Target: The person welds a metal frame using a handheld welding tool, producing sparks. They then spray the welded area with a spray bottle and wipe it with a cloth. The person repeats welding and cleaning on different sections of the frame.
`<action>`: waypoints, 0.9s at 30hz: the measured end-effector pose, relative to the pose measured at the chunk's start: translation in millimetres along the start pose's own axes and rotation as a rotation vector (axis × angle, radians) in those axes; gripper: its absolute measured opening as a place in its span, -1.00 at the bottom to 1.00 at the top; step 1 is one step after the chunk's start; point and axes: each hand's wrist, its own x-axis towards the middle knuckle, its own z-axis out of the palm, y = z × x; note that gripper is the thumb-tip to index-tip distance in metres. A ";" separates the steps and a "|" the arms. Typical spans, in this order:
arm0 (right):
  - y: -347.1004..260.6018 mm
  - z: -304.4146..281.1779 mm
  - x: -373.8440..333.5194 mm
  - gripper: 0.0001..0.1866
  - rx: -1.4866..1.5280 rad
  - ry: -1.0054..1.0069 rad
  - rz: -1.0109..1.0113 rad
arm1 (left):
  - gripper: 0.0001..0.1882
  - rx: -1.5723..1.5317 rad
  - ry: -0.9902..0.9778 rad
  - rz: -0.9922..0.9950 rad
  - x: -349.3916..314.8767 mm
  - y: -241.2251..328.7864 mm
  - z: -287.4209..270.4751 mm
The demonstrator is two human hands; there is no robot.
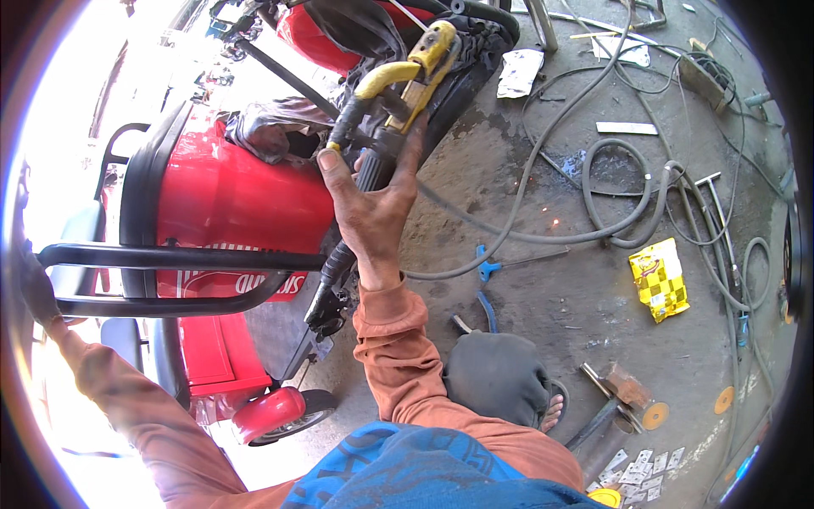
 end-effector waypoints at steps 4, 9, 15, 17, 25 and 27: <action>2.4 1.9 2.0 0.22 -0.069 -0.026 0.044 | -0.54 -0.093 0.021 0.294 18.5 -58.2 11.0; 4.0 3.0 5.1 0.23 -0.031 -0.045 -0.007 | -0.54 0.161 0.020 0.255 14.2 -60.2 13.1; 8.9 1.9 7.4 0.20 -0.135 -0.058 0.011 | -0.56 0.310 0.024 0.226 4.3 -20.2 3.1; 12.6 3.0 8.8 0.20 -0.094 -0.069 -0.016 | -0.56 0.361 0.019 0.235 4.7 -13.5 -1.2; 22.2 2.9 11.9 0.17 -0.097 -0.090 -0.141 | -0.56 0.208 -0.009 0.115 4.4 5.1 -8.0; 20.2 2.4 9.2 0.17 -0.178 -0.082 -0.159 | -0.54 0.325 0.008 0.258 2.9 10.2 -8.7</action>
